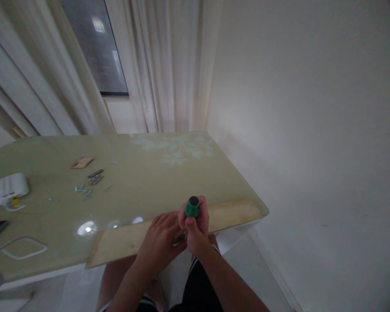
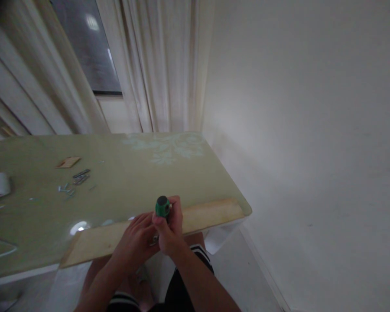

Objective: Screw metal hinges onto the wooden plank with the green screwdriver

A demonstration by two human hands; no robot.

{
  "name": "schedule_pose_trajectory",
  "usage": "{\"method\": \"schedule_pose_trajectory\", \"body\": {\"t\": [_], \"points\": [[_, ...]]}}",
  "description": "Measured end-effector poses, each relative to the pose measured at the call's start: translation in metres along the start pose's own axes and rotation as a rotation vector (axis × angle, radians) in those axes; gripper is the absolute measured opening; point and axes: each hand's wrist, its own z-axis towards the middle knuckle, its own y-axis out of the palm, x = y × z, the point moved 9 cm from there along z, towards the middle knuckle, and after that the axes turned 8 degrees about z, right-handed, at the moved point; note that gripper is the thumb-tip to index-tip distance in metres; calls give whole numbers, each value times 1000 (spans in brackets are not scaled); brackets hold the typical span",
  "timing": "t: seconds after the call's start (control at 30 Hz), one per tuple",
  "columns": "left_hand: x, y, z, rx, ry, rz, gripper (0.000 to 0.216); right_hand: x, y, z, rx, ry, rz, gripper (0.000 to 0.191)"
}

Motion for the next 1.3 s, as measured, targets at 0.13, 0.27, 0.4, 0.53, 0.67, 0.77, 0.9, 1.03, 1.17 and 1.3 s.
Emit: {"method": "schedule_pose_trajectory", "body": {"t": [0.13,0.27,0.4,0.53,0.67,0.77,0.9,1.03,1.17,1.3], "points": [[-1,1,0,-10,1,11,28,1,0,4,-29,77,-63,56],[-2,1,0,-14,-9,0,26,4,4,6,-92,136,10,53],[-2,2,0,-23,-15,0,29,2,2,6,-70,107,70,44],[-3,3,0,-48,-15,-13,28,3,1,11,-67,142,54,52],[-1,0,-1,-50,3,-33,35,3,3,14,-45,160,120,54],[3,-4,-1,-17,36,-32,34,2,3,13,-14,125,139,46],[5,1,1,-10,46,-60,20,3,3,9,-20,113,51,42],[3,7,3,-24,47,-87,11,1,3,9,-59,123,-50,49],[4,7,3,-41,61,-105,13,-19,5,14,-168,82,-221,46],[5,8,0,-67,61,-96,28,-53,8,23,-327,-11,-514,39]]}}
